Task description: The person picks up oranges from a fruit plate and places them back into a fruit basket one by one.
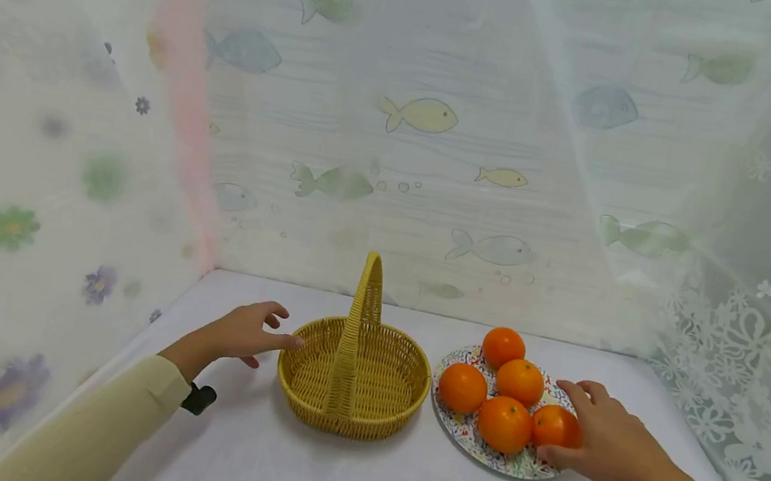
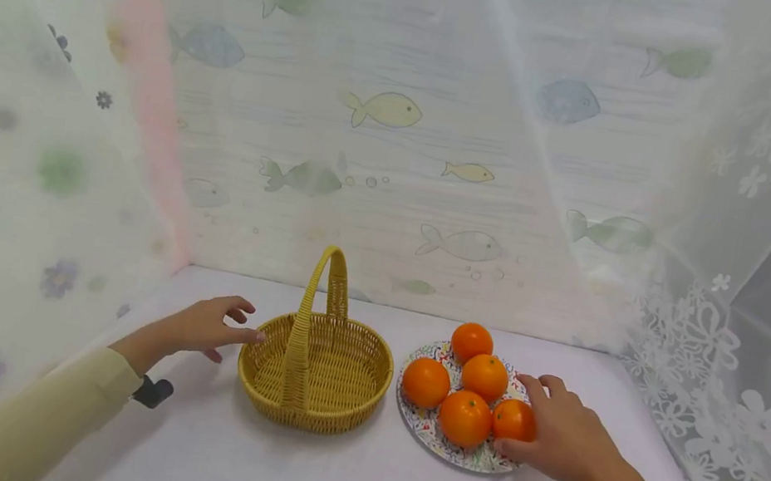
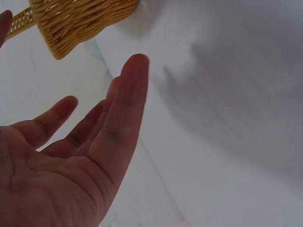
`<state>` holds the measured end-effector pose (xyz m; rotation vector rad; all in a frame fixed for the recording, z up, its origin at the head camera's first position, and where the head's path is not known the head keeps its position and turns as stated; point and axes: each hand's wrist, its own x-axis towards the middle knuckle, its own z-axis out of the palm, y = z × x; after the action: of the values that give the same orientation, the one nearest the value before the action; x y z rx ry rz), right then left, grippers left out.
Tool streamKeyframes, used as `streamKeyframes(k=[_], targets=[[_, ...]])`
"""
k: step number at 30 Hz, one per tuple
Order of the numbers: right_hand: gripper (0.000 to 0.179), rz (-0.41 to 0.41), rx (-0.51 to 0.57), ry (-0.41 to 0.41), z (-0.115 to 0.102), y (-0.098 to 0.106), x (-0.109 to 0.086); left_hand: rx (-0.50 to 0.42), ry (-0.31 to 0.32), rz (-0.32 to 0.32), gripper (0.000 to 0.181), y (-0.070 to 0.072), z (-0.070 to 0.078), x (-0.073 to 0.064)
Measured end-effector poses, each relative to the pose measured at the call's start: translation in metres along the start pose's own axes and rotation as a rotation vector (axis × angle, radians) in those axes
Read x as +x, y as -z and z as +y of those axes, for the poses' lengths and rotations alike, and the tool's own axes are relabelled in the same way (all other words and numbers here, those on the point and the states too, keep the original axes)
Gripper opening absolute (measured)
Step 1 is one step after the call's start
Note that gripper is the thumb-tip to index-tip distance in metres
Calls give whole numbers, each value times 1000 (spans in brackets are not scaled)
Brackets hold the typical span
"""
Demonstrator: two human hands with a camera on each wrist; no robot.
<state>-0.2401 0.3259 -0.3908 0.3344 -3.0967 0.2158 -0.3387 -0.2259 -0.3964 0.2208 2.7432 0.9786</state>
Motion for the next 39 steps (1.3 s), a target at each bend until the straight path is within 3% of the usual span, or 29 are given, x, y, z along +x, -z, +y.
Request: streamKeyframes(k=[9,21,32,39], targets=[[100,12,35,36,2,-6,5,-325,152,-153,84,2,-5,2],[80,-8,98,16,1,-16,11,-626,160,-197,66,-9,-23,14],[75,19,137,9,6,-12,10,-795,137,-193,64,-22,-30,19],[74,77,204,8,12,-1,5,-810,137,-157,64,-30,-34,18]])
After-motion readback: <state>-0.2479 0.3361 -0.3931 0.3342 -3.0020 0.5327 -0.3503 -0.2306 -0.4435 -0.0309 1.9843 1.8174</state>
